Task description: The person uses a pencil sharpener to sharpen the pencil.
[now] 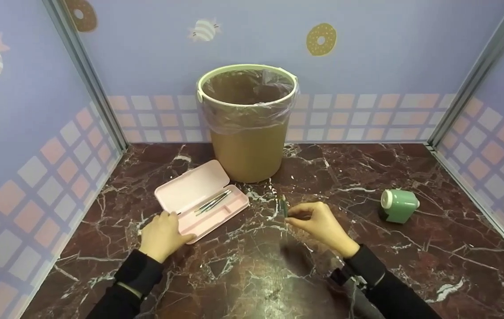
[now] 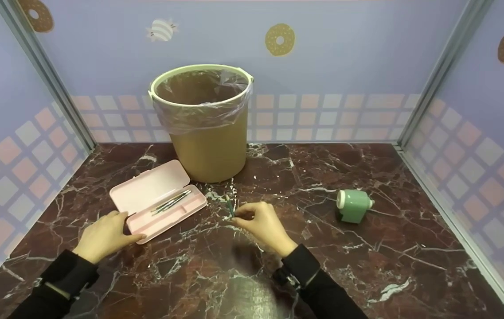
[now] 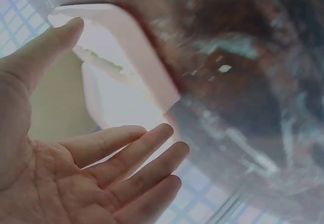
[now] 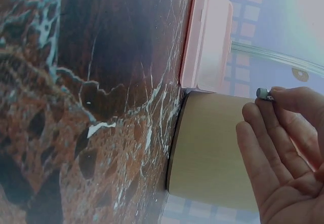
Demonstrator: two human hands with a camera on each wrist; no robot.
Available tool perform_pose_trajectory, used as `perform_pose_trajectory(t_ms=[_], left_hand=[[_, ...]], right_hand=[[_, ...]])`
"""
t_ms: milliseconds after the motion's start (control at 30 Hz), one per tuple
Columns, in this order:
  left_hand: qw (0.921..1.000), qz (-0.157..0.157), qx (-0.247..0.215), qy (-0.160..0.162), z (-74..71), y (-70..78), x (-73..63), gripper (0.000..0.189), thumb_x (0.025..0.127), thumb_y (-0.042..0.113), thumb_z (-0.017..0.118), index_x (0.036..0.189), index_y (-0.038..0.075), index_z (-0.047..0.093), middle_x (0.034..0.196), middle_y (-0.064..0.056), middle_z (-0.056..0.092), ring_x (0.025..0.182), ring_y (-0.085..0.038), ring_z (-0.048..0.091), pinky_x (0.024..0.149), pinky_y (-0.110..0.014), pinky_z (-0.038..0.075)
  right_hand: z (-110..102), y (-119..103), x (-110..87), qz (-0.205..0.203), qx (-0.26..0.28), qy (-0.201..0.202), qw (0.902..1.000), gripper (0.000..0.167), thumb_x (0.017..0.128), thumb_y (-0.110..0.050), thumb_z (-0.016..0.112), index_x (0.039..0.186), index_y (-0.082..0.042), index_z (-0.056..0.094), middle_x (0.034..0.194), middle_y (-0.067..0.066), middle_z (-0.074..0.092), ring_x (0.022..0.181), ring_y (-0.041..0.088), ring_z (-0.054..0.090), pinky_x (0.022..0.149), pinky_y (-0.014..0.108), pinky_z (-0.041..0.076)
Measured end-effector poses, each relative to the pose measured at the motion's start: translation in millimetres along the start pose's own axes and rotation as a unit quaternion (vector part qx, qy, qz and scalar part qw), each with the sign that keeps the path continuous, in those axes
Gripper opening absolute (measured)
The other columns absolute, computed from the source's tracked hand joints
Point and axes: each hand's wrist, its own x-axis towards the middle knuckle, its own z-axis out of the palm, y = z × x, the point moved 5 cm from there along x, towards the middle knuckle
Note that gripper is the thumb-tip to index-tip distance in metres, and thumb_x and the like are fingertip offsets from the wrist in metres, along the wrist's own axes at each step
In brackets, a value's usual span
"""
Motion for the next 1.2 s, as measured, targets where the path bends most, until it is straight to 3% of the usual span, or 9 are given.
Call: perform_pose_trajectory(t_ms=[133,233,400,567,667,733,900,967,1200], left_hand=[[0.9984,0.039,-0.039,0.014,-9.5,24.0,2.9,0.061,0.075,0.036,0.088,0.114,-0.006,0.068,0.103,-0.025,0.071,0.089,-0.042,0.070,0.076,-0.057,0.059],[0.9910,0.060,-0.119,-0.010,-10.2,47.3,6.0,0.060,0.080,0.035,0.086,0.125,0.001,0.068,0.116,-0.021,0.073,0.100,-0.038,0.071,0.088,-0.054,0.059],[0.9605,0.104,-0.255,-0.043,-5.3,90.5,8.3,0.054,0.084,0.031,0.082,0.129,0.006,0.067,0.132,-0.016,0.070,0.122,-0.033,0.067,0.108,-0.051,0.051],[0.9338,0.152,-0.321,-0.041,1.6,126.7,10.5,0.046,0.087,0.026,0.079,0.127,0.006,0.069,0.134,-0.016,0.069,0.128,-0.035,0.064,0.113,-0.053,0.047],[0.9246,0.170,-0.339,-0.036,7.6,142.1,12.2,0.042,0.088,0.025,0.078,0.125,0.007,0.070,0.130,-0.014,0.072,0.123,-0.032,0.068,0.112,-0.053,0.049],[0.9215,0.178,-0.344,-0.026,11.5,150.0,13.3,0.038,0.088,0.024,0.078,0.122,0.008,0.072,0.125,-0.012,0.074,0.115,-0.027,0.072,0.112,-0.054,0.048],[0.9136,0.187,-0.361,-0.005,19.4,162.1,15.4,0.028,0.089,0.021,0.078,0.113,0.007,0.077,0.114,-0.009,0.078,0.102,-0.022,0.075,0.102,-0.043,0.056],[0.9112,0.187,-0.367,-0.002,21.7,164.6,15.9,0.025,0.089,0.021,0.078,0.110,0.007,0.078,0.110,-0.009,0.079,0.101,-0.021,0.076,0.093,-0.036,0.060],[0.9014,0.171,-0.398,0.000,25.0,167.8,18.7,0.022,0.089,0.022,0.078,0.106,0.007,0.079,0.107,-0.008,0.080,0.100,-0.020,0.076,0.092,-0.030,0.059]], right_hand=[[-2,1,-1.1,0.006,-0.001,0.003,1.0000,0.017,0.089,-0.015,0.079,0.102,-0.003,0.079,0.101,0.011,0.080,0.090,0.022,0.077,0.082,0.026,0.062],[-2,2,-1.1,0.009,0.004,0.004,0.9999,0.016,0.089,-0.015,0.079,0.101,-0.005,0.079,0.101,0.011,0.080,0.089,0.021,0.077,0.081,0.023,0.062],[-2,1,-2.4,0.015,0.024,0.004,0.9996,0.016,0.089,-0.015,0.079,0.101,-0.004,0.079,0.102,0.013,0.079,0.088,0.019,0.076,0.081,0.023,0.061],[-2,-2,-5.0,0.013,0.034,0.003,0.9993,0.019,0.089,-0.015,0.079,0.102,-0.001,0.078,0.102,0.015,0.079,0.089,0.022,0.077,0.081,0.026,0.062],[0,-3,-6.3,0.009,0.038,-0.004,0.9992,0.019,0.090,-0.015,0.078,0.103,-0.001,0.078,0.102,0.015,0.079,0.090,0.024,0.078,0.081,0.026,0.062],[1,-4,-6.8,0.005,0.041,-0.009,0.9991,0.019,0.090,-0.015,0.078,0.103,-0.001,0.078,0.102,0.016,0.079,0.090,0.025,0.078,0.082,0.025,0.062],[2,-6,-7.2,-0.001,0.053,-0.020,0.9984,0.018,0.090,-0.016,0.078,0.102,-0.003,0.079,0.102,0.016,0.079,0.089,0.022,0.078,0.081,0.021,0.062],[2,-7,-7.6,-0.003,0.062,-0.024,0.9978,0.017,0.090,-0.016,0.078,0.102,-0.003,0.079,0.102,0.017,0.079,0.089,0.020,0.078,0.081,0.021,0.062],[4,-7,-9.2,-0.003,0.073,-0.031,0.9969,0.018,0.090,-0.011,0.076,0.105,-0.001,0.078,0.105,0.019,0.078,0.090,0.017,0.078,0.083,0.022,0.062]])
